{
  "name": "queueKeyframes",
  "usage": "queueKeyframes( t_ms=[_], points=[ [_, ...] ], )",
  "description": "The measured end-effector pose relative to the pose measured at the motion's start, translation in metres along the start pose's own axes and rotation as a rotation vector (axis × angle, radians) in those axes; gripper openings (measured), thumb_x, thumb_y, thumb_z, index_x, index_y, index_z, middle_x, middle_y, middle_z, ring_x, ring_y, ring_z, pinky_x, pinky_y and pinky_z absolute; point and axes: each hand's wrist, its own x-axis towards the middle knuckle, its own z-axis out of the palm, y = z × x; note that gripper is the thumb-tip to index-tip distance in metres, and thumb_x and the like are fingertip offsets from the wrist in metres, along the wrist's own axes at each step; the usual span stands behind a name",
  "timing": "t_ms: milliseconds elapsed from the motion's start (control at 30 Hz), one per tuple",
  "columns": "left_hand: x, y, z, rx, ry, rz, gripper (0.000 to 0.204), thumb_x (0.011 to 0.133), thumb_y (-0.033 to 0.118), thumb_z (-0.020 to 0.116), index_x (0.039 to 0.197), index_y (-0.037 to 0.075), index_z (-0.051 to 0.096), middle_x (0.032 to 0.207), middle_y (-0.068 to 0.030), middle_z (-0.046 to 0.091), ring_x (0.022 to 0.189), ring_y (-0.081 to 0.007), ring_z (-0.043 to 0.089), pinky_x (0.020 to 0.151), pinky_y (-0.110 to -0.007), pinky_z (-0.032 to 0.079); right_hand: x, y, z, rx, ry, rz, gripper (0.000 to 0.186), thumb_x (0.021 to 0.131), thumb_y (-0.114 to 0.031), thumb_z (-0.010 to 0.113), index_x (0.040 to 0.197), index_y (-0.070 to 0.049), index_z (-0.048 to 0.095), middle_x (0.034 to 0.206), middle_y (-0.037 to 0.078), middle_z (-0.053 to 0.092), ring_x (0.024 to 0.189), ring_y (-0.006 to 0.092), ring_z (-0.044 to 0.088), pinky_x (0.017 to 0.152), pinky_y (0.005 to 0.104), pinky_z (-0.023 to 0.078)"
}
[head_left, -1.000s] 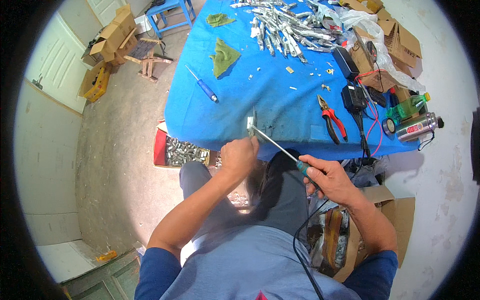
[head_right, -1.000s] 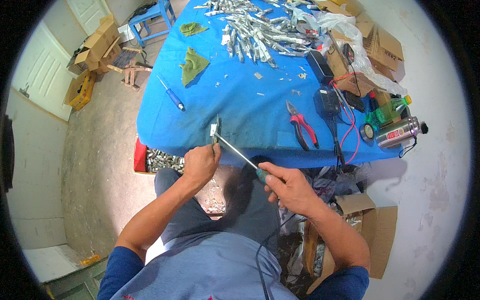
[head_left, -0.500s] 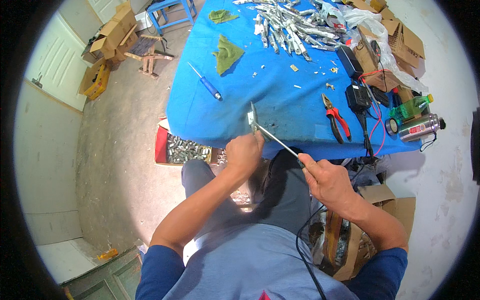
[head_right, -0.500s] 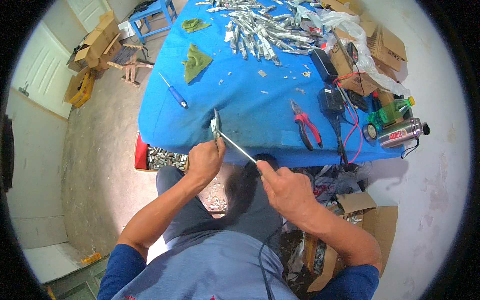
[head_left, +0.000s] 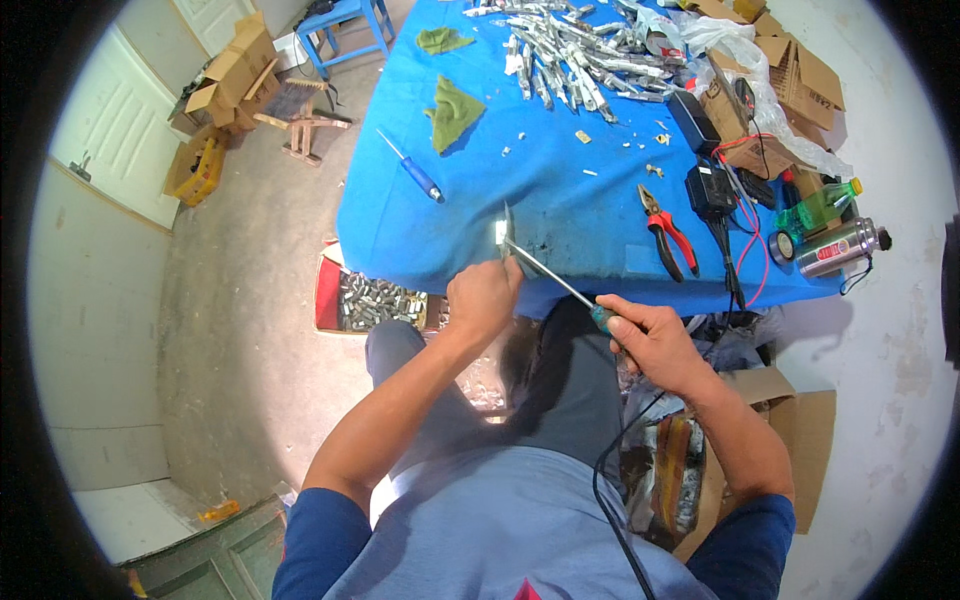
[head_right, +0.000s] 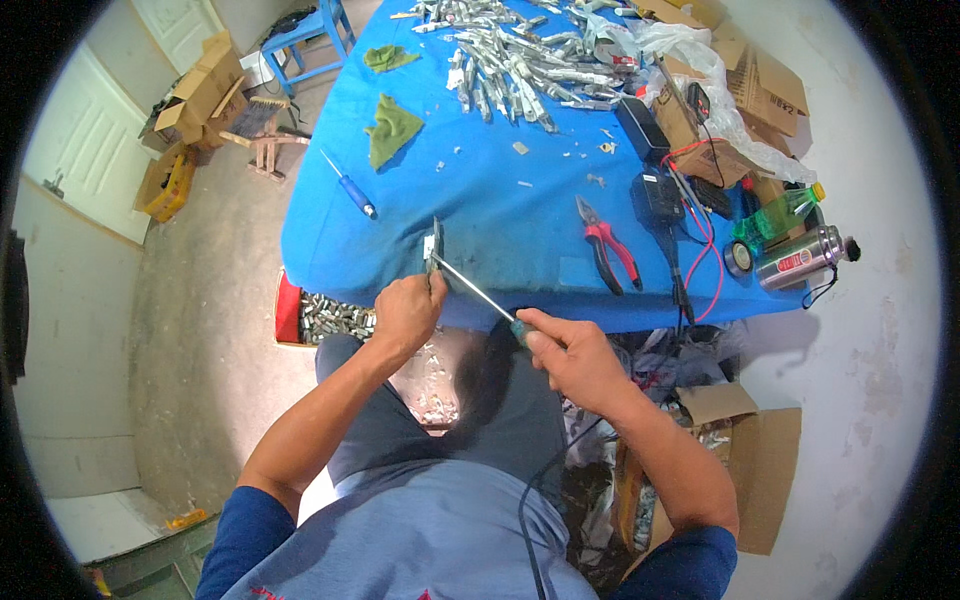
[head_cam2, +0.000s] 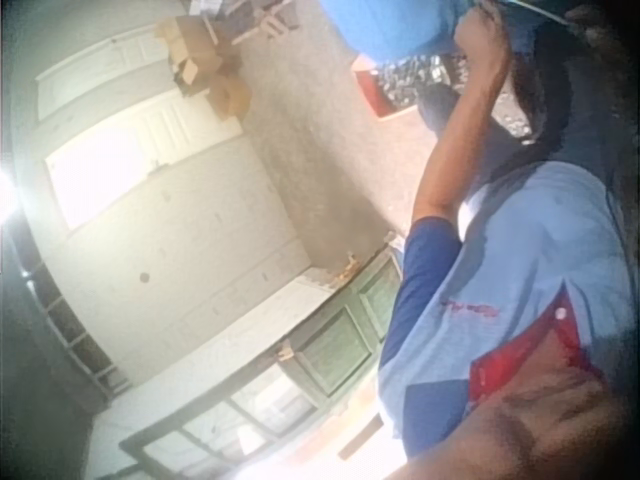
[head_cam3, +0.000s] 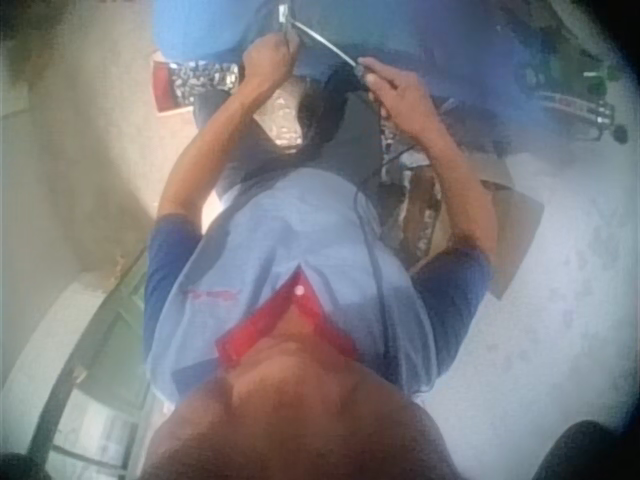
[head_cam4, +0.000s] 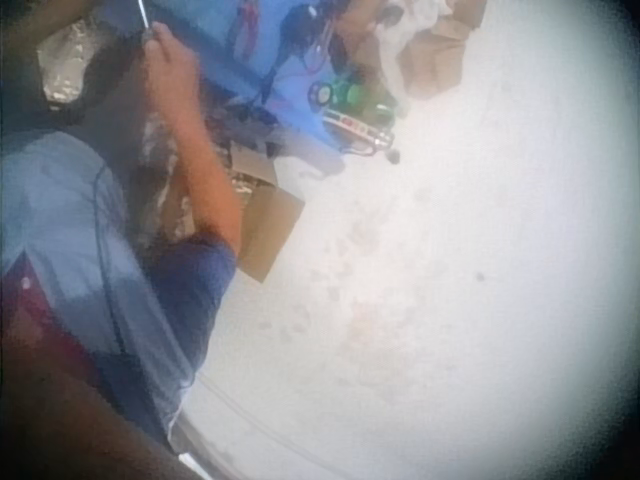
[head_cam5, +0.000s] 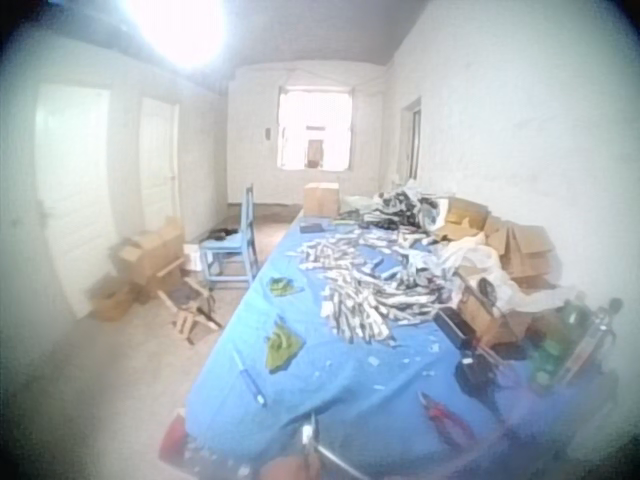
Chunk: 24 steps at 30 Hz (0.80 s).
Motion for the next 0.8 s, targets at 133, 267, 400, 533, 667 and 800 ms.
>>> queueKeyframes(
  t_ms=[133,267,400,533,667,800],
  points=[
    [-0.003,-0.002,-0.002,0.043,0.006,0.019,0.049,0.095,0.033,0.046,0.066,-0.001,0.067,0.065,-0.0257,0.062,0.063,-0.0442,0.064,0.065,-0.053,0.051,-0.003,-0.014,-0.008,0.233,-0.065,0.101,0.040,0.095,-0.017,0.058,0.132,-0.005,0.057,0.077,0.001,0.061,0.062,0.0063,0.056,0.055,0.0210,0.046],
    [-0.005,-0.002,0.000,0.057,0.006,0.049,0.049,0.095,0.033,0.047,0.066,-0.002,0.066,0.064,-0.0256,0.061,0.061,-0.0442,0.063,0.064,-0.054,0.050,-0.003,-0.015,-0.013,0.248,-0.099,0.071,0.041,0.094,-0.015,0.058,0.133,-0.004,0.056,0.080,0.001,0.062,0.061,0.0069,0.056,0.056,0.0220,0.047],
    [-0.006,0.000,0.001,0.052,-0.004,0.058,0.050,0.095,0.031,0.046,0.064,-0.002,0.065,0.062,-0.0251,0.060,0.060,-0.0442,0.062,0.062,-0.054,0.050,-0.002,-0.017,-0.011,-0.032,-0.079,-0.004,0.043,0.093,-0.015,0.058,0.135,-0.007,0.055,0.072,0.004,0.061,0.062,0.0081,0.057,0.058,0.0286,0.050],
    [-0.006,0.002,-0.002,0.030,0.003,0.060,0.050,0.096,0.031,0.045,0.063,-0.003,0.064,0.061,-0.0256,0.060,0.059,-0.0442,0.062,0.062,-0.054,0.050,0.001,-0.018,-0.009,-0.439,0.035,-0.272,0.037,0.091,-0.014,0.057,0.127,-0.008,0.058,0.064,0.015,0.058,0.059,0.0205,0.062,0.059,0.0368,0.050],
    [-0.006,0.003,-0.002,0.018,-0.020,0.023,0.051,0.096,0.031,0.044,0.063,-0.003,0.064,0.062,-0.0258,0.060,0.060,-0.0443,0.063,0.062,-0.054,0.050,-0.001,-0.027,0.000,-0.618,0.087,-0.391,0.032,0.089,-0.013,0.058,0.120,-0.007,0.060,0.065,0.021,0.058,0.064,0.0342,0.063,0.060,0.0428,0.050],
    [-0.002,0.002,-0.002,0.035,-0.006,0.063,0.051,0.096,0.031,0.045,0.064,-0.002,0.064,0.063,-0.0260,0.061,0.060,-0.0448,0.062,0.062,-0.055,0.050,-0.013,-0.019,0.015,-1.027,0.207,-0.454,0.032,0.088,-0.014,0.059,0.120,-0.008,0.060,0.068,0.020,0.061,0.064,0.0374,0.063,0.059,0.0460,0.050]
  ],
)
